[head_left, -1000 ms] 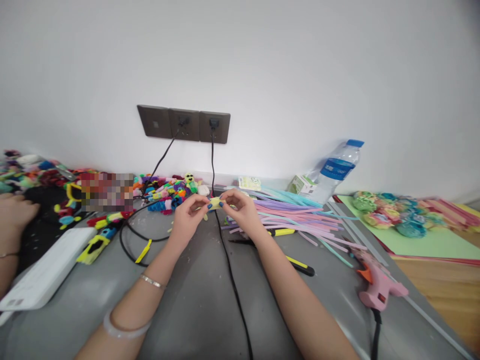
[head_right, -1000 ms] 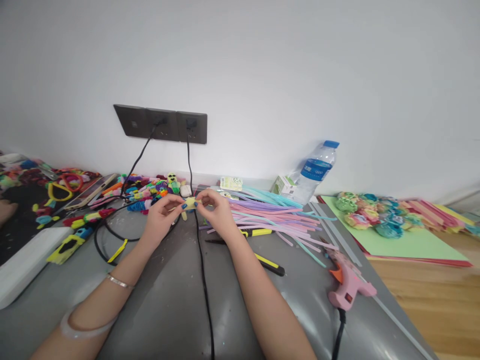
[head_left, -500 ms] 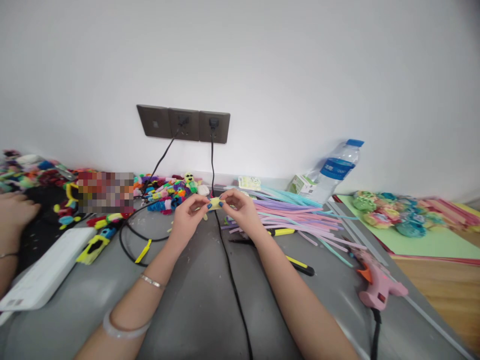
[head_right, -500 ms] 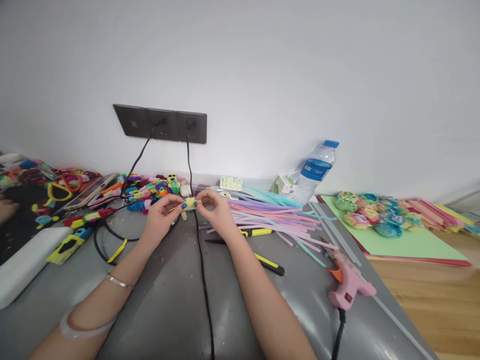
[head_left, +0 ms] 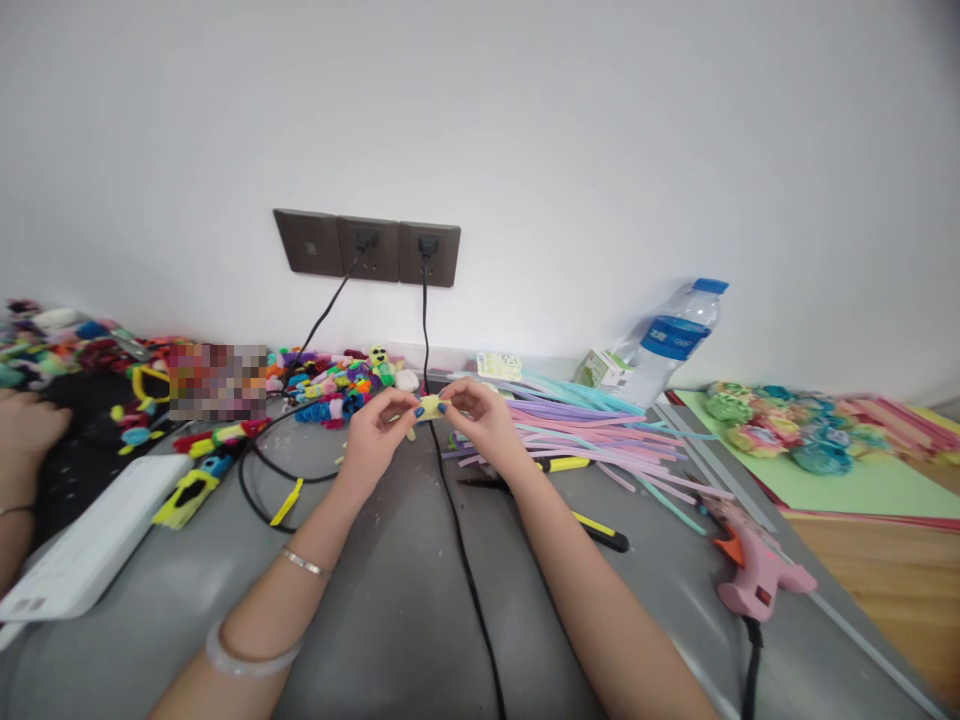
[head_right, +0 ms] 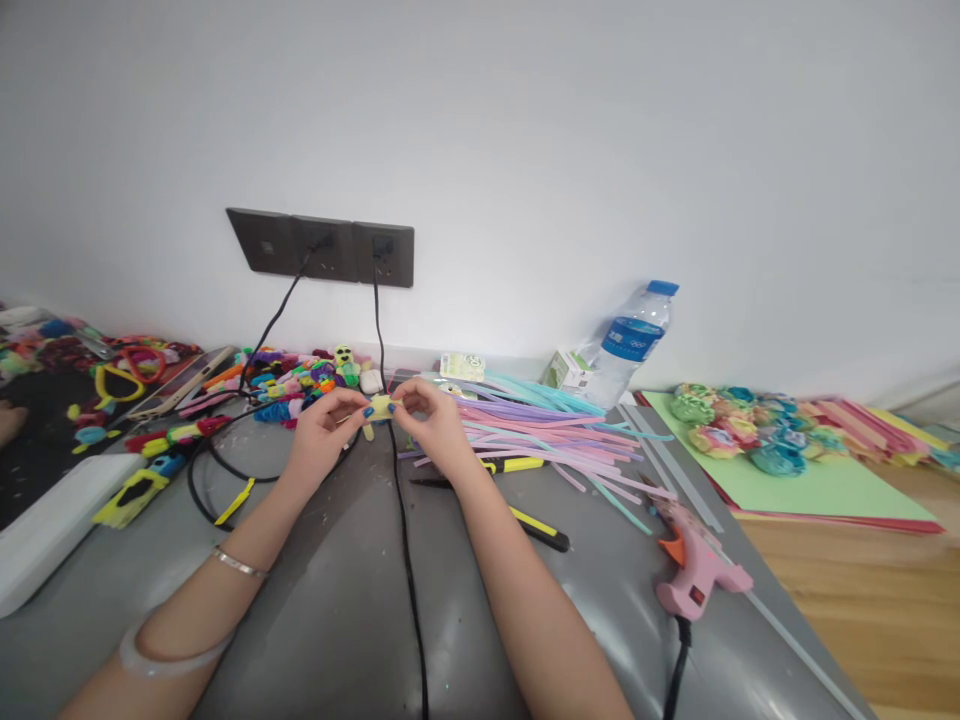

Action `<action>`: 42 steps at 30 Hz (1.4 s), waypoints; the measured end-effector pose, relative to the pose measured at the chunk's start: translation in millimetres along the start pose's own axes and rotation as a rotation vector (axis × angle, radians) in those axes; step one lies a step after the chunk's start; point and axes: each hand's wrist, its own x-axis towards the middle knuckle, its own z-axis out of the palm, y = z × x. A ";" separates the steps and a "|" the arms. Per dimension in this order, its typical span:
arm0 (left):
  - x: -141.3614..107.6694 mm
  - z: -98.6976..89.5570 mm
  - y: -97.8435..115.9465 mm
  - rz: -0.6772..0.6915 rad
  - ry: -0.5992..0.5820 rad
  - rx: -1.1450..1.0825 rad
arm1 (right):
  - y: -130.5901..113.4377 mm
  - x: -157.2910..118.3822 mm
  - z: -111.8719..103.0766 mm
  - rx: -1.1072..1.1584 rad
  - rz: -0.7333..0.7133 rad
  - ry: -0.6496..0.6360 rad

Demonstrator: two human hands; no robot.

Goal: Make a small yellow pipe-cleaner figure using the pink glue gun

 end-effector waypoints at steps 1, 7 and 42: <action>0.0 0.0 -0.1 -0.001 -0.002 -0.002 | 0.0 0.0 -0.1 0.000 0.000 -0.001; -0.3 0.4 1.6 0.000 0.000 0.004 | -1.0 0.2 -0.3 0.013 0.009 -0.004; 0.5 1.0 1.0 -0.168 0.012 -0.154 | 0.1 2.9 -1.1 0.205 0.180 -0.040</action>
